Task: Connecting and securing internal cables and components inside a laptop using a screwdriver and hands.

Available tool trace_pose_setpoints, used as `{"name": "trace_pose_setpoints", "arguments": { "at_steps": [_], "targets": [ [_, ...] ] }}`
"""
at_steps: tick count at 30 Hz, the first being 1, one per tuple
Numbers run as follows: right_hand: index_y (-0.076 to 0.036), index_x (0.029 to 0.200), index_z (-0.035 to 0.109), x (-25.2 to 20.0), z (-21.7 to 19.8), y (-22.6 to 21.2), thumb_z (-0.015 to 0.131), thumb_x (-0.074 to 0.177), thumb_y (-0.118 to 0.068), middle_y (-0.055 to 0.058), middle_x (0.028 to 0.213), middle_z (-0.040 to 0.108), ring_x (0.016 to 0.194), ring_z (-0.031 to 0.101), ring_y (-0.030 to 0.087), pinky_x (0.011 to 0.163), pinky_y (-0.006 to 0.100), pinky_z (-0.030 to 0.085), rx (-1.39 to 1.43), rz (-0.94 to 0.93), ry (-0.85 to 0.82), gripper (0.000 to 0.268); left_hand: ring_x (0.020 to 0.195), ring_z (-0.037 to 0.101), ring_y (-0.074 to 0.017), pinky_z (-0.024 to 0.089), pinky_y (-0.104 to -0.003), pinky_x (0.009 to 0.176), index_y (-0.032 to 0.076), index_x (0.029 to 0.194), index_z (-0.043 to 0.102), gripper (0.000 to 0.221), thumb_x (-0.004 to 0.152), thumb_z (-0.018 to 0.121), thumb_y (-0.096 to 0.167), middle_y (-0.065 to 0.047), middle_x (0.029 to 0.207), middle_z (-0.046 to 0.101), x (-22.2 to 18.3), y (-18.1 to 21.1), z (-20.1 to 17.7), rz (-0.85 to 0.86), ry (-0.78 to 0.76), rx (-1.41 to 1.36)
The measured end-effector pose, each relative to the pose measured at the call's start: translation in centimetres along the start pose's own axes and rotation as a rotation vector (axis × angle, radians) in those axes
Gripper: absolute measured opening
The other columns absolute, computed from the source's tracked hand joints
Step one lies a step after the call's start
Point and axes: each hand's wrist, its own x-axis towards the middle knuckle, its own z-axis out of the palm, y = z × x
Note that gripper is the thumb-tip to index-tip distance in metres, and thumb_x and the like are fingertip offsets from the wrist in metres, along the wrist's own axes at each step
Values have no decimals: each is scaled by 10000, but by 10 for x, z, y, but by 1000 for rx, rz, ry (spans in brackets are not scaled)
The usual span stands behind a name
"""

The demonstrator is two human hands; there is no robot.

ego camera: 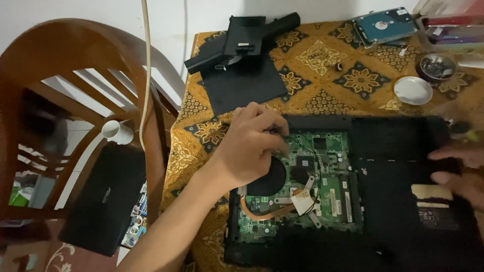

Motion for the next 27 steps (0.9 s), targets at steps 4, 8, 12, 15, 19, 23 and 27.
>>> {"name": "trace_pose_setpoints", "arguments": {
  "at_steps": [4, 8, 12, 15, 19, 23, 27],
  "targets": [
    [-248, 1218, 806, -50, -6, -165, 774, 773, -390, -28, 1335, 777, 1270, 712, 156, 1193, 363, 495, -209, -49, -51, 468, 1001, 443, -313, 321, -462, 761, 152, 713, 782, 472, 679, 516, -237, -29, 1070, 636, 1, 1, -3, 24, -55, -2],
    [-315, 1205, 781, -60, -16, -198, 738, 799, -448, 53, 1008, 647, 958, 688, 200, 920, 347, 531, -352, -350, 137, 430, 1111, 492, -334, 333, -491, 787, 176, 813, 843, 488, 716, 567, -214, -31, 1107, 647, 3, 6, -4, 27, -101, 3],
    [-320, 1254, 765, -63, -11, -199, 727, 823, -458, 35, 946, 609, 858, 643, 184, 832, 331, 504, -409, -303, 119, 454, 1030, 475, -333, 359, -495, 826, 152, 880, 836, 436, 748, 564, -163, -61, 1097, 620, 4, 13, -2, 119, -112, -42],
    [-325, 1271, 759, -64, -8, -196, 717, 834, -463, 57, 983, 600, 891, 652, 203, 849, 338, 511, -426, -290, 128, 461, 991, 484, -336, 397, -499, 874, 140, 886, 828, 376, 803, 581, -132, -81, 1082, 619, 7, 19, -4, 160, -92, -68],
    [-286, 1255, 761, -65, -8, -202, 699, 851, -439, 53, 1002, 633, 961, 626, 224, 868, 356, 496, -377, -302, 101, 436, 955, 470, -301, 369, -454, 858, 150, 879, 791, 383, 770, 561, -137, -60, 1052, 595, 9, 27, -3, 188, -51, -125],
    [-288, 1248, 762, -66, -9, -201, 689, 851, -446, 59, 1039, 636, 1011, 647, 209, 916, 352, 512, -370, -309, 105, 434, 989, 464, -323, 327, -454, 761, 166, 892, 782, 350, 726, 620, -97, -60, 1072, 577, 7, 29, 0, 178, -121, -51],
    [-316, 1285, 737, -66, -11, -204, 668, 861, -480, 55, 1007, 617, 935, 642, 209, 876, 346, 510, -473, -344, 117, 459, 963, 471, -313, 340, -437, 770, 135, 906, 773, 335, 769, 624, -132, -78, 1062, 586, 8, 32, 2, 183, -85, -67]
  ]
}}
